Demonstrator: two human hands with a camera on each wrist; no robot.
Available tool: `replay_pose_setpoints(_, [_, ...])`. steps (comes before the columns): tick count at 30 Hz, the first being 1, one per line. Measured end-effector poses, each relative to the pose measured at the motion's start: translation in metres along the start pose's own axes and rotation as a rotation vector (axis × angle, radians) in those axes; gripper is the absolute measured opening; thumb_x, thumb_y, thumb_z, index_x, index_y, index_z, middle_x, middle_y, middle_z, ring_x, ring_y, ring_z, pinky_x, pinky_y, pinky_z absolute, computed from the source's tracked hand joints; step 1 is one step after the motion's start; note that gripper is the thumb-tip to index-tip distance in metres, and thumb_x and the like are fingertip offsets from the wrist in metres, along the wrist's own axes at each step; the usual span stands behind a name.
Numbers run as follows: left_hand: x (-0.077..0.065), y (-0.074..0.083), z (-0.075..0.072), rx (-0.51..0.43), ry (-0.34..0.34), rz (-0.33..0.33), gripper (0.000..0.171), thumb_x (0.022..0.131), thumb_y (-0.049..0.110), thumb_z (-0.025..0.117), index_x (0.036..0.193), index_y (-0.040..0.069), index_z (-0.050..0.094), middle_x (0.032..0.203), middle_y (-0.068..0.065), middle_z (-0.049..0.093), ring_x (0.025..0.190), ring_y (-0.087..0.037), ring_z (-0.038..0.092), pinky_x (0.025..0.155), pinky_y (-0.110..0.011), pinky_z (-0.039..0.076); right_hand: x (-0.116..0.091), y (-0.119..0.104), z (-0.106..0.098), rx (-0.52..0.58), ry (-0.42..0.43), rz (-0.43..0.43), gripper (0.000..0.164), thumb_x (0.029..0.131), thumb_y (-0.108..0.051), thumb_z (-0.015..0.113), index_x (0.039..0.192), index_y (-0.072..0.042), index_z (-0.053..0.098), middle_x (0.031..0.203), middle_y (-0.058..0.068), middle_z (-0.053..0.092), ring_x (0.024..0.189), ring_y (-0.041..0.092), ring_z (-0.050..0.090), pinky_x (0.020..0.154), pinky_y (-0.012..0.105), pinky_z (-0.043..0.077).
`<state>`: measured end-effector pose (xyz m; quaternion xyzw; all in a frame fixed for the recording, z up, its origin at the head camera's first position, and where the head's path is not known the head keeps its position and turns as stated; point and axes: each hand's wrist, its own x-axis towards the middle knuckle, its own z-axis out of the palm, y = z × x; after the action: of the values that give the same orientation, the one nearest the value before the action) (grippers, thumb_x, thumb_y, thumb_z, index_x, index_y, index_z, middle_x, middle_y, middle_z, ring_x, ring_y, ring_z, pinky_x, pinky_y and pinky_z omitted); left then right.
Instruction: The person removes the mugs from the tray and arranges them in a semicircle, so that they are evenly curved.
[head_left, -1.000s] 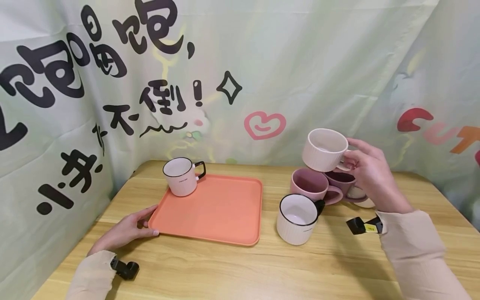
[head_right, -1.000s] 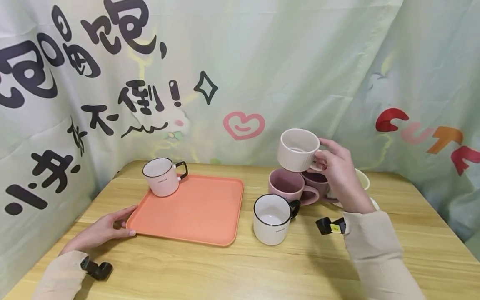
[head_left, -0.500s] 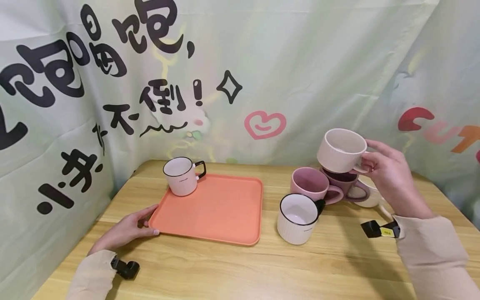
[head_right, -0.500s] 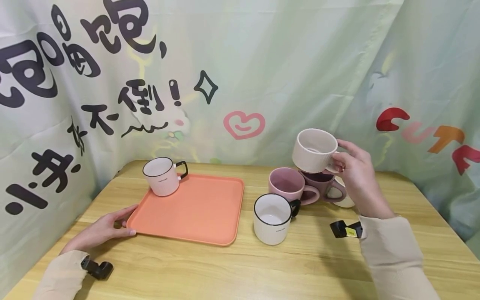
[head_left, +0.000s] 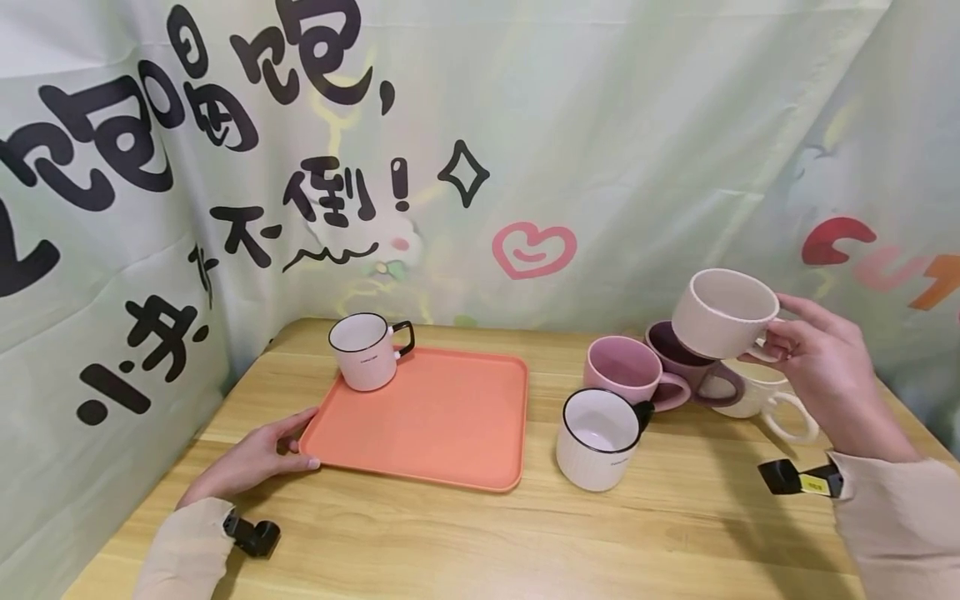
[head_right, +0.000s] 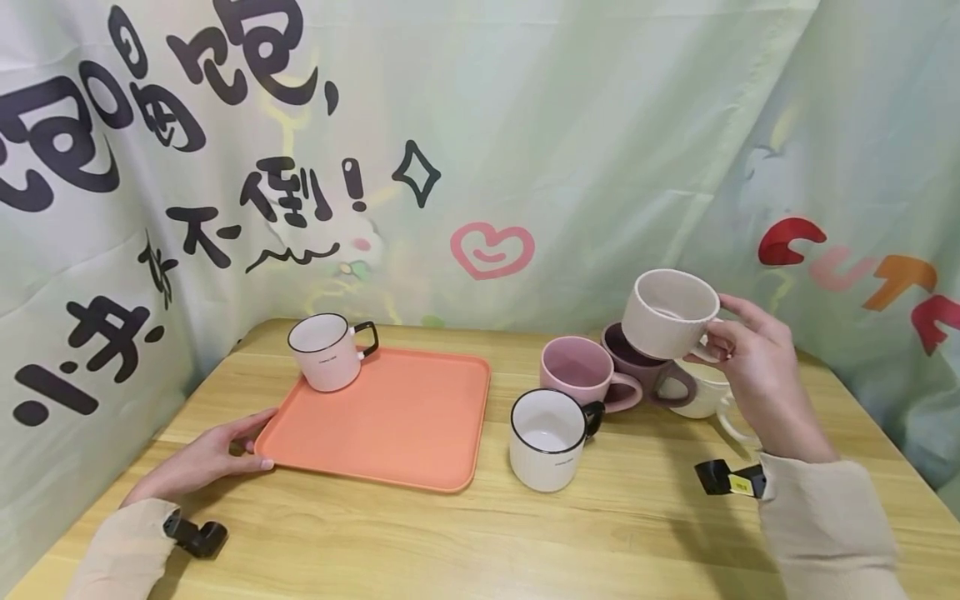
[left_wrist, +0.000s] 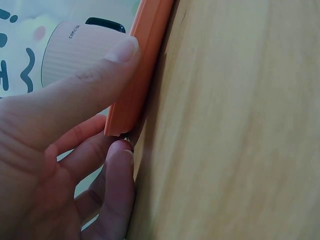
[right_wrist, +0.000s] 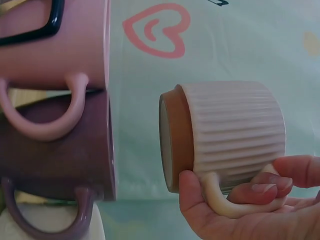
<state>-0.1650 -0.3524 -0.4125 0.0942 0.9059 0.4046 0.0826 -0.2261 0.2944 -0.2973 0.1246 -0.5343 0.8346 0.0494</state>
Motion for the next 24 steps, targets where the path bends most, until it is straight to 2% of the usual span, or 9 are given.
replay_pose_setpoints(6, [0.0,0.001,0.0,-0.004,-0.005,-0.023,0.09,0.088,0.025,0.081,0.155,-0.007,0.031,0.111,-0.009,0.065,0.091,-0.013,0.058,0.081,-0.025,0.045,-0.006,-0.004,-0.01,-0.019,0.034,-0.012,0.044,0.101,0.014,0.039,0.108,-0.01,0.075,0.074,0.006,0.058,0.064,0.016,0.047,0.064,0.026,0.053])
replay_pose_setpoints(9, [0.0,0.001,0.001,-0.011,-0.01,-0.01,0.089,0.089,0.023,0.081,0.155,-0.008,0.03,0.113,-0.012,0.065,0.092,-0.014,0.058,0.081,-0.026,0.045,-0.009,-0.007,-0.016,-0.001,0.038,-0.021,0.043,0.101,0.014,0.037,0.11,-0.008,0.073,0.071,0.008,0.055,0.062,0.017,0.047,0.066,0.028,0.055])
replay_pose_setpoints(13, [0.0,0.0,0.002,-0.016,-0.014,0.008,0.088,0.09,0.021,0.08,0.154,-0.01,0.03,0.12,-0.014,0.065,0.094,-0.015,0.059,0.081,-0.026,0.046,-0.014,-0.011,-0.026,0.003,0.042,-0.028,0.043,0.102,0.013,0.037,0.113,-0.008,0.072,0.08,0.006,0.065,0.065,0.016,0.055,0.069,0.026,0.056])
replay_pose_setpoints(16, [0.001,0.0,0.002,-0.015,-0.011,-0.001,0.088,0.089,0.023,0.08,0.155,-0.009,0.03,0.12,-0.014,0.065,0.093,-0.014,0.06,0.082,-0.025,0.046,-0.019,-0.012,-0.031,-0.015,0.051,-0.037,0.042,0.103,0.013,0.038,0.114,-0.008,0.072,0.083,0.007,0.068,0.065,0.016,0.056,0.07,0.025,0.056])
replay_pose_setpoints(24, [0.001,-0.001,0.003,0.0,-0.013,0.0,0.088,0.089,0.023,0.08,0.154,-0.01,0.031,0.119,-0.014,0.065,0.093,-0.013,0.059,0.082,-0.025,0.046,-0.028,-0.014,-0.041,-0.062,0.122,-0.055,0.039,0.102,0.013,0.04,0.111,-0.008,0.073,0.077,0.008,0.062,0.061,0.018,0.047,0.066,0.026,0.055])
